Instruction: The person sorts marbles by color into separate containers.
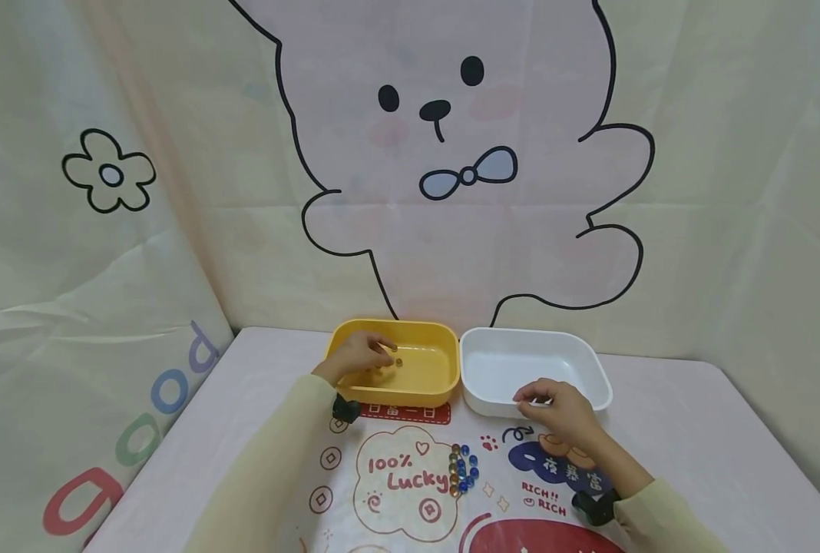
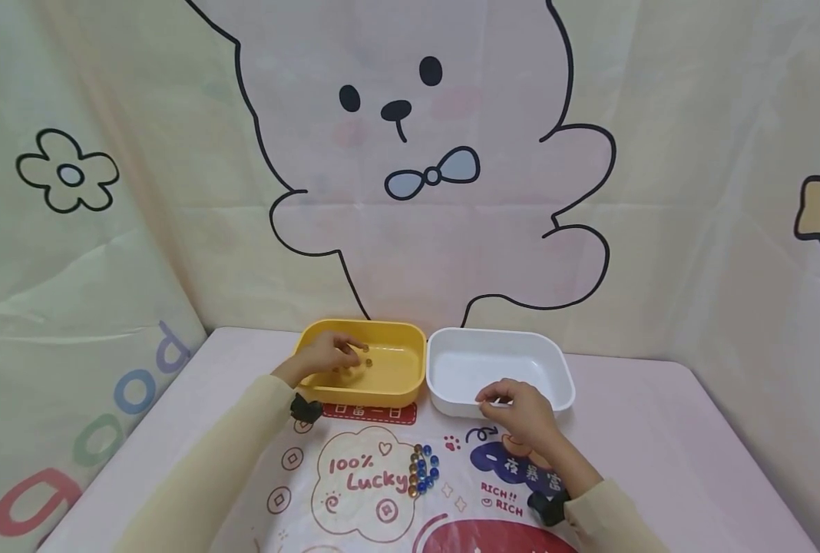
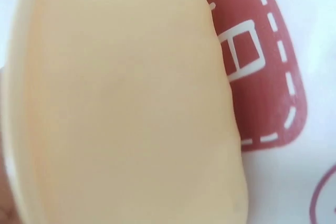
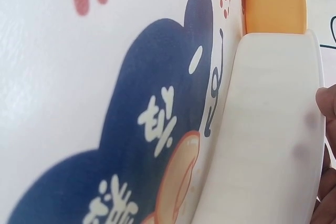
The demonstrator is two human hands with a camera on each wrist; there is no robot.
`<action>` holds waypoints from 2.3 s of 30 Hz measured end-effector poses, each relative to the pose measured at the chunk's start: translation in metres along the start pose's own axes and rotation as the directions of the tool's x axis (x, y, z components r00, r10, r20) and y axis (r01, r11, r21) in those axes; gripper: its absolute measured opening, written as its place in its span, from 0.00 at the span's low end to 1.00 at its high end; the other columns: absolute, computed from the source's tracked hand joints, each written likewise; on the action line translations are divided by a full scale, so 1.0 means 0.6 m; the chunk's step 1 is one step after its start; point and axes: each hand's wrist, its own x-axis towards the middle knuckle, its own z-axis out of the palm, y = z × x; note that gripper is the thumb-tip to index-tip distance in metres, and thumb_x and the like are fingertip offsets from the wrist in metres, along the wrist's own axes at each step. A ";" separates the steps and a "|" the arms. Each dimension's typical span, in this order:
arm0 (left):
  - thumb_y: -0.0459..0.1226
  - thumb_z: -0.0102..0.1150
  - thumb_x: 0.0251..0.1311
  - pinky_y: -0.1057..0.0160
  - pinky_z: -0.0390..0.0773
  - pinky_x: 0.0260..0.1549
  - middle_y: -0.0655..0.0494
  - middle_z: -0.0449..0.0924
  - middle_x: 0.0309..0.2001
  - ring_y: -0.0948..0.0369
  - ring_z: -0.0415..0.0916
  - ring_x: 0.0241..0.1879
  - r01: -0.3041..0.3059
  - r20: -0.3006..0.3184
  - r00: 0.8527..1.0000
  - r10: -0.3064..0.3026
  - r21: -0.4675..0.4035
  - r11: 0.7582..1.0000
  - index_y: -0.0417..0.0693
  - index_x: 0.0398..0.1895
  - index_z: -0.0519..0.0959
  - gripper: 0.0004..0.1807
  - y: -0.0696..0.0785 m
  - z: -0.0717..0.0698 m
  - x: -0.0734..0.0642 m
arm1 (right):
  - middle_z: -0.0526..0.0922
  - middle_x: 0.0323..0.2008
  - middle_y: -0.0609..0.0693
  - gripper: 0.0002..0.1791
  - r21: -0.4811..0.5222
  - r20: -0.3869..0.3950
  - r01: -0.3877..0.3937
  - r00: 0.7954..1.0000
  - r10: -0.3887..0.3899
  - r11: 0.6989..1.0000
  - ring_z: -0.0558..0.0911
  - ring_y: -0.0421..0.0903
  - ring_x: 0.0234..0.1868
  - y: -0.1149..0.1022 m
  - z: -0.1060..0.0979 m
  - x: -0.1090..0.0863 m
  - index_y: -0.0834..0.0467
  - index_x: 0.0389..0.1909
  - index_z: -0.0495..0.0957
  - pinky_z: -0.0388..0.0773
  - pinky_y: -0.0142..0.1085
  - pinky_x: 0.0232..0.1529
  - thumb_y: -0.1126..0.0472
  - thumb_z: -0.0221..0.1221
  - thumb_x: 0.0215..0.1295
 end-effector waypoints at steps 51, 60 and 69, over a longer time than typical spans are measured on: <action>0.40 0.68 0.55 0.69 0.79 0.34 0.62 0.82 0.34 0.61 0.77 0.33 -0.304 0.086 0.950 0.300 0.044 0.952 0.50 0.44 0.84 0.13 0.075 0.084 -0.153 | 0.85 0.38 0.47 0.05 0.008 -0.012 0.006 1.000 -0.006 1.000 0.77 0.44 0.38 0.001 0.001 -0.002 0.51 0.36 0.85 0.74 0.34 0.37 0.58 0.64 0.59; 0.40 0.70 0.53 0.71 0.76 0.33 0.65 0.81 0.32 0.64 0.74 0.31 -0.308 0.122 0.946 0.301 0.041 0.951 0.56 0.42 0.85 0.11 0.078 0.114 -0.169 | 0.85 0.39 0.47 0.06 0.023 0.002 -0.009 1.000 0.009 1.000 0.76 0.44 0.39 0.002 0.000 -0.003 0.51 0.37 0.85 0.75 0.31 0.35 0.57 0.65 0.59; 0.39 0.69 0.54 0.71 0.78 0.29 0.58 0.84 0.37 0.65 0.78 0.28 -0.263 0.152 0.952 0.265 -0.032 0.964 0.52 0.44 0.85 0.13 0.066 0.142 -0.169 | 0.85 0.37 0.47 0.06 0.021 -0.004 -0.008 1.000 0.008 1.000 0.77 0.44 0.38 0.005 0.002 -0.002 0.51 0.36 0.85 0.75 0.31 0.34 0.57 0.65 0.59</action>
